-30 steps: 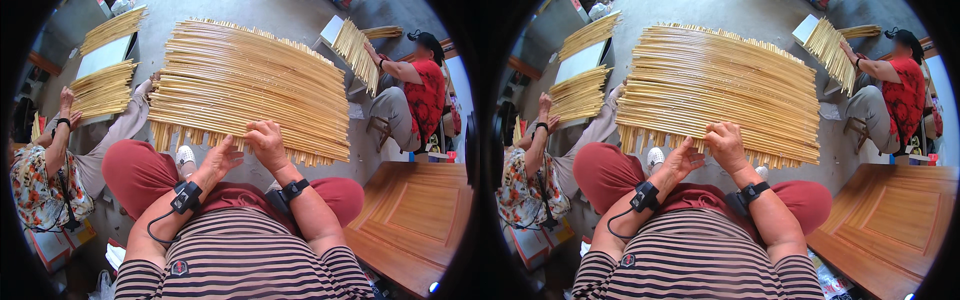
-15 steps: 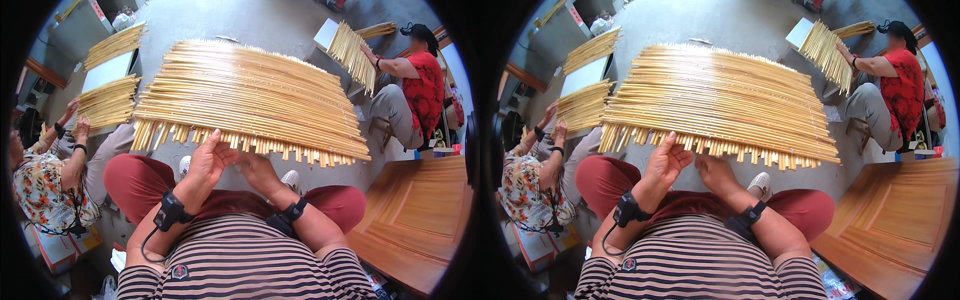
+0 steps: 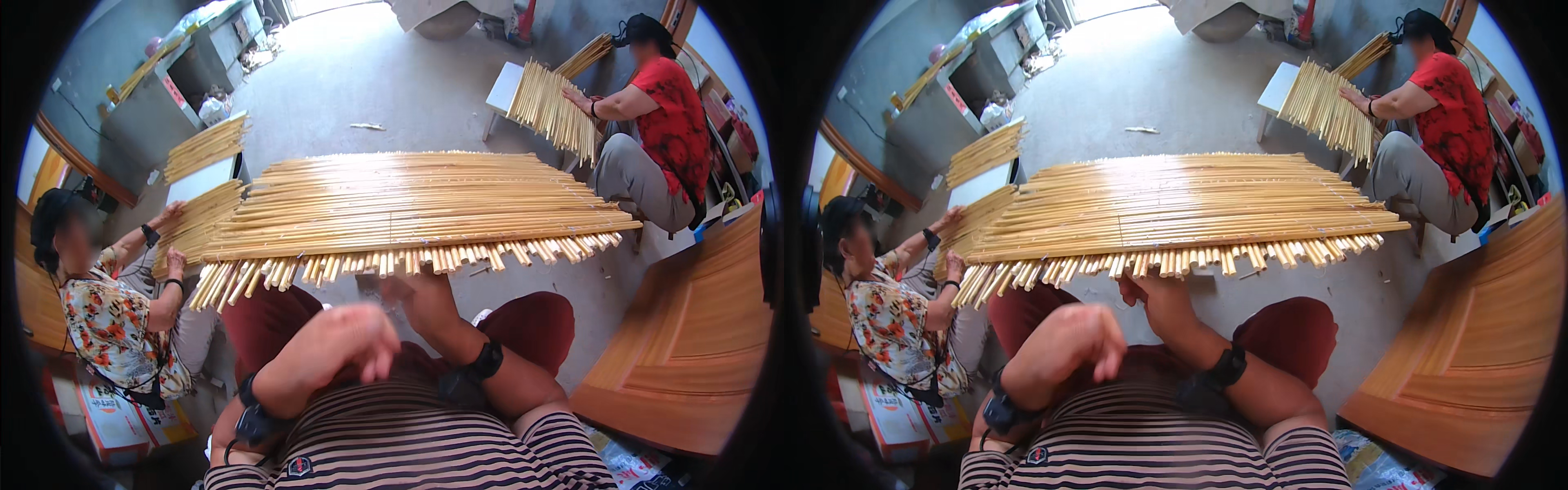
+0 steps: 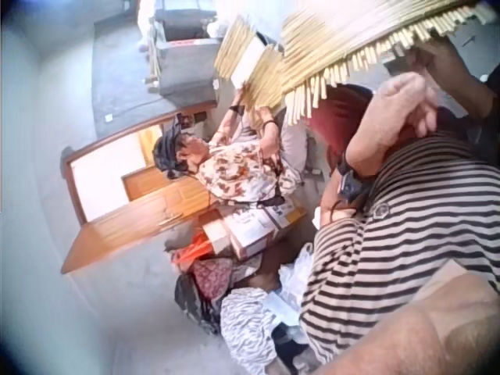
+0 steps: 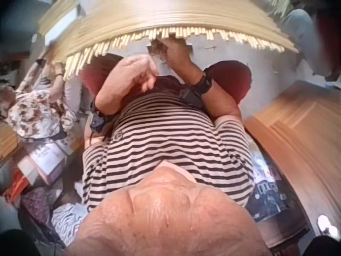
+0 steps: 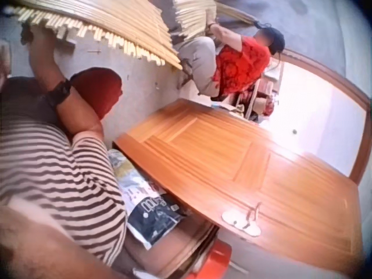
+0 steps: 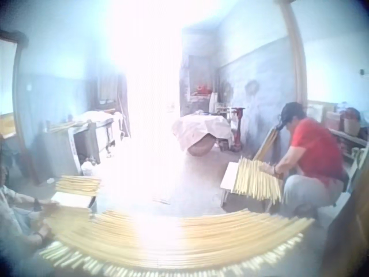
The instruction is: The recorder is weaving together bamboo slats with string to create a mat.
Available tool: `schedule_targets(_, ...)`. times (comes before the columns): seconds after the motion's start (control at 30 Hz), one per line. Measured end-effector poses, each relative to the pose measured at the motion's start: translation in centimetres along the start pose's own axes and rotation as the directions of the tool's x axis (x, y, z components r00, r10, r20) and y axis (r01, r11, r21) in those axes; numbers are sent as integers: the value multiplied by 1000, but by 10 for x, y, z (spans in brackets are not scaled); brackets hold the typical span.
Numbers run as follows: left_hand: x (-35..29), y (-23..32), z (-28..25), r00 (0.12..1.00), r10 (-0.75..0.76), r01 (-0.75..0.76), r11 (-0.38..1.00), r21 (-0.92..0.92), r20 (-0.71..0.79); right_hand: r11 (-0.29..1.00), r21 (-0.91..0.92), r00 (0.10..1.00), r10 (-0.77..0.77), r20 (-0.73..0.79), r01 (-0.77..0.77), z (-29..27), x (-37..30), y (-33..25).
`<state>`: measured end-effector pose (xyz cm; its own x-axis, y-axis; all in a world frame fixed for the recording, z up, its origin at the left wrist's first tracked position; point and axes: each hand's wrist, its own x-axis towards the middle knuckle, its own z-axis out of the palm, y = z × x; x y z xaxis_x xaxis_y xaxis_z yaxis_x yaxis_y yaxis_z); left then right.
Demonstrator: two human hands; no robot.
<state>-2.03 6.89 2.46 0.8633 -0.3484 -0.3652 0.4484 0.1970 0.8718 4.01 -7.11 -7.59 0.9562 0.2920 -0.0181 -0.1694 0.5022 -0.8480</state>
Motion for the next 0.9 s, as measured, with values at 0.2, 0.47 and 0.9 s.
schedule_targets(0.2,-12,49,27,634,695,-220,-259,941,339,952,273,989,145,-12,-136,8,-2,-19)
schedule_targets(0.47,24,53,26,486,783,-25,-432,902,388,987,159,963,-33,266,-10,8,3,-58)
schedule_targets(0.9,65,96,49,506,810,90,-392,916,297,602,-430,689,-721,69,673,-3,23,-98)
